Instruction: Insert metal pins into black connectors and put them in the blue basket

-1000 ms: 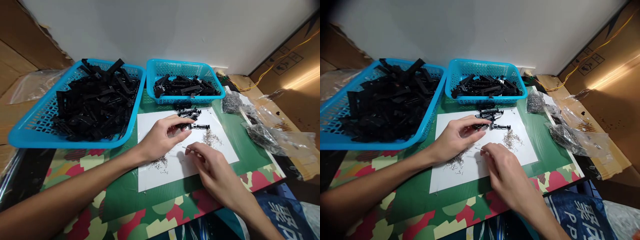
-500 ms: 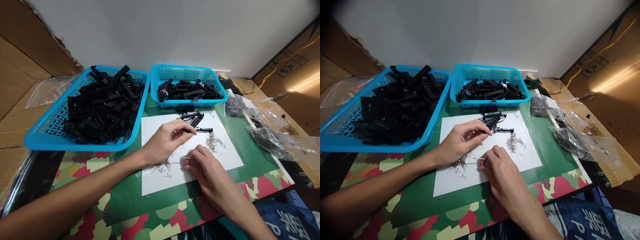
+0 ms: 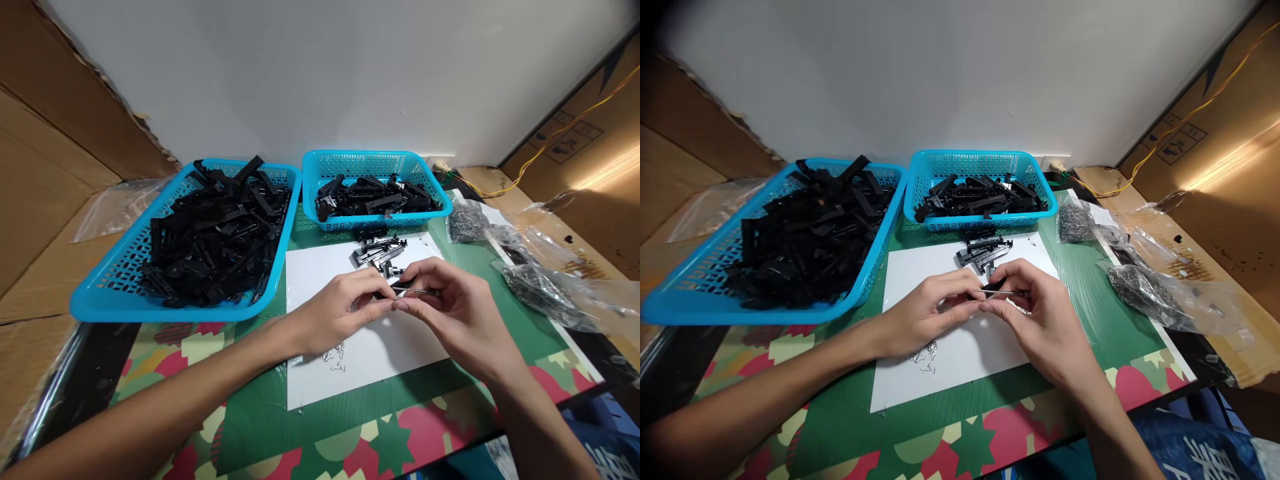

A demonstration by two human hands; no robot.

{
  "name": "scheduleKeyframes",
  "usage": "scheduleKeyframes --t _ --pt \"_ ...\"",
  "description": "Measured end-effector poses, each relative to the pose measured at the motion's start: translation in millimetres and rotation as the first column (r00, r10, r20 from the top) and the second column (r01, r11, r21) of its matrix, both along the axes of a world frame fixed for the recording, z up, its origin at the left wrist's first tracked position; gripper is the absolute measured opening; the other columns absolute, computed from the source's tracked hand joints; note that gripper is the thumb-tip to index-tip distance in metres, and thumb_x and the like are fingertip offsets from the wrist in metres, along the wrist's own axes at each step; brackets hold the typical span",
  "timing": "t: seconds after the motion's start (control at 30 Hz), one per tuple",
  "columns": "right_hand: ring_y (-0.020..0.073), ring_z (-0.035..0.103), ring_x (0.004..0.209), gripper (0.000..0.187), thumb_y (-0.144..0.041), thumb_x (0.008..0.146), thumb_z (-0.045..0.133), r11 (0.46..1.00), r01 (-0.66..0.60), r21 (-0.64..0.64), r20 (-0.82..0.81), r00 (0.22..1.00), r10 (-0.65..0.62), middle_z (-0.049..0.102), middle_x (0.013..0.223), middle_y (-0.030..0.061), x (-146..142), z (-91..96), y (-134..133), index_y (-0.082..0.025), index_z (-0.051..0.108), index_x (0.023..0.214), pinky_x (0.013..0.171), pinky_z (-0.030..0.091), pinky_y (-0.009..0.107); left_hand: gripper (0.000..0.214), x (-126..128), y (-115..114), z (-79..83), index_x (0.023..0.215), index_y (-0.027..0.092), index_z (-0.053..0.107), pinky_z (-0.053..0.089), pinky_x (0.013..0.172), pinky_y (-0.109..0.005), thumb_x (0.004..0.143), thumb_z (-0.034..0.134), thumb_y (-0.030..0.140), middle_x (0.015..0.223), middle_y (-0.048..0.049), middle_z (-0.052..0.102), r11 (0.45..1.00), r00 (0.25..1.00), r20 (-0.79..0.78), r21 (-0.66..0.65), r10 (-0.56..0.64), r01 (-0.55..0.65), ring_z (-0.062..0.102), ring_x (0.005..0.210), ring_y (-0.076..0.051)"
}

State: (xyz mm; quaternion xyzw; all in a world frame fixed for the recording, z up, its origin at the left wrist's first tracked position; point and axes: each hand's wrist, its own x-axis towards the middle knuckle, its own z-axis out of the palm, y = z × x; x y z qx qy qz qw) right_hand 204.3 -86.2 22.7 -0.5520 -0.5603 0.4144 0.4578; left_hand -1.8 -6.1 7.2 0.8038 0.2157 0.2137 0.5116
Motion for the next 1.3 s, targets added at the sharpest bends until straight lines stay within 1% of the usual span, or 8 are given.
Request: scheduleKeyframes --t 0.17,0.33,0.53,0.7,0.77,0.87,0.97,1.3 --pt "0.0169 0.069 0.077 0.023 -0.035 0.088 0.086 0.997 -0.068 -0.025 0.070 0.995 0.070 0.073 0.086 0.0010 4.9 7.0 4.5 -0.022 0.073 0.103 0.069 0.055 0.027 0.017 -1.6 -0.7 0.3 0.102 0.017 0.072 0.042 0.075 -0.027 0.106 0.059 0.027 0.095 -0.0024 0.060 1.000 1.000 0.023 -0.002 -0.006 0.006 0.054 0.084 -0.015" --pt "0.0139 0.059 0.072 0.009 -0.031 0.094 0.079 0.999 -0.014 0.050 0.158 0.987 0.006 0.069 0.082 0.0007 -1.6 5.3 2.1 -0.022 0.079 0.091 0.063 0.047 0.026 0.020 -1.3 0.1 -0.3 0.097 0.015 0.073 0.040 0.071 -0.029 0.104 0.060 0.028 0.092 -0.0029 0.060 0.994 0.991 0.087 -0.053 0.104 -0.099 0.052 0.080 -0.015" --pt "0.0135 0.060 0.071 0.007 -0.024 0.095 0.076 0.987 0.082 0.138 0.096 0.991 -0.095 0.069 0.080 0.0007 -11.7 -1.8 0.1 -0.023 0.081 0.091 0.061 0.047 0.025 0.021 -0.4 0.7 -2.7 0.099 0.015 0.075 0.040 0.071 -0.029 0.105 0.062 0.031 0.094 -0.0036 0.061 0.988 0.982 0.131 -0.095 0.134 -0.122 0.053 0.083 -0.015" --pt "0.0140 0.061 0.067 0.011 -0.013 0.091 0.077 0.942 0.141 0.304 0.123 0.975 -0.186 0.070 0.075 0.0005 -5.3 3.7 -0.2 -0.023 0.081 0.088 0.058 0.047 0.027 0.023 -2.2 1.6 -2.3 0.117 0.021 0.077 0.045 0.085 -0.030 0.109 0.056 0.028 0.112 -0.0055 0.060 0.986 0.982 0.138 -0.119 0.130 -0.114 0.057 0.098 -0.017" --pt "0.0140 0.061 0.065 0.013 -0.009 0.088 0.078 0.902 0.101 0.420 0.215 0.954 -0.207 0.069 0.074 0.0004 0.4 5.3 -0.4 -0.022 0.080 0.090 0.058 0.047 0.028 0.023 -1.4 2.0 -3.9 0.123 0.023 0.073 0.046 0.092 -0.030 0.109 0.055 0.025 0.117 -0.0055 0.062 0.983 0.975 0.183 -0.155 0.129 -0.101 0.059 0.107 -0.017" --pt "0.0142 0.062 0.066 0.020 -0.002 0.086 0.078 0.816 -0.068 0.574 0.369 0.911 -0.183 0.069 0.077 0.0020 7.2 2.6 0.5 -0.019 0.079 0.096 0.060 0.049 0.030 0.020 1.0 3.1 -8.7 0.122 0.024 0.066 0.049 0.094 -0.028 0.102 0.070 0.023 0.117 -0.0032 0.064 0.960 0.936 0.306 -0.266 0.174 -0.091 0.062 0.110 -0.016" --pt "0.0146 0.061 0.066 0.023 0.002 0.086 0.077 0.755 -0.192 0.627 0.435 0.891 -0.135 0.069 0.078 0.0039 8.7 -3.8 3.0 -0.017 0.076 0.098 0.059 0.049 0.030 0.036 2.1 5.3 -12.2 0.117 0.026 0.063 0.053 0.090 -0.024 0.089 0.085 0.021 0.110 -0.0001 0.066 0.924 0.911 0.341 -0.370 0.233 -0.098 0.066 0.105 -0.014" --pt "0.0167 0.062 0.070 0.022 0.004 0.087 0.073 0.755 -0.264 0.600 0.451 0.891 -0.047 0.070 0.080 0.0070 2.6 -7.5 8.2 -0.015 0.074 0.097 0.060 0.051 0.030 0.043 1.7 6.2 -6.3 0.119 0.020 0.079 0.059 0.092 -0.027 0.078 0.093 0.015 0.112 -0.0063 0.079 0.890 0.925 0.266 -0.435 0.272 -0.136 0.074 0.104 -0.019"
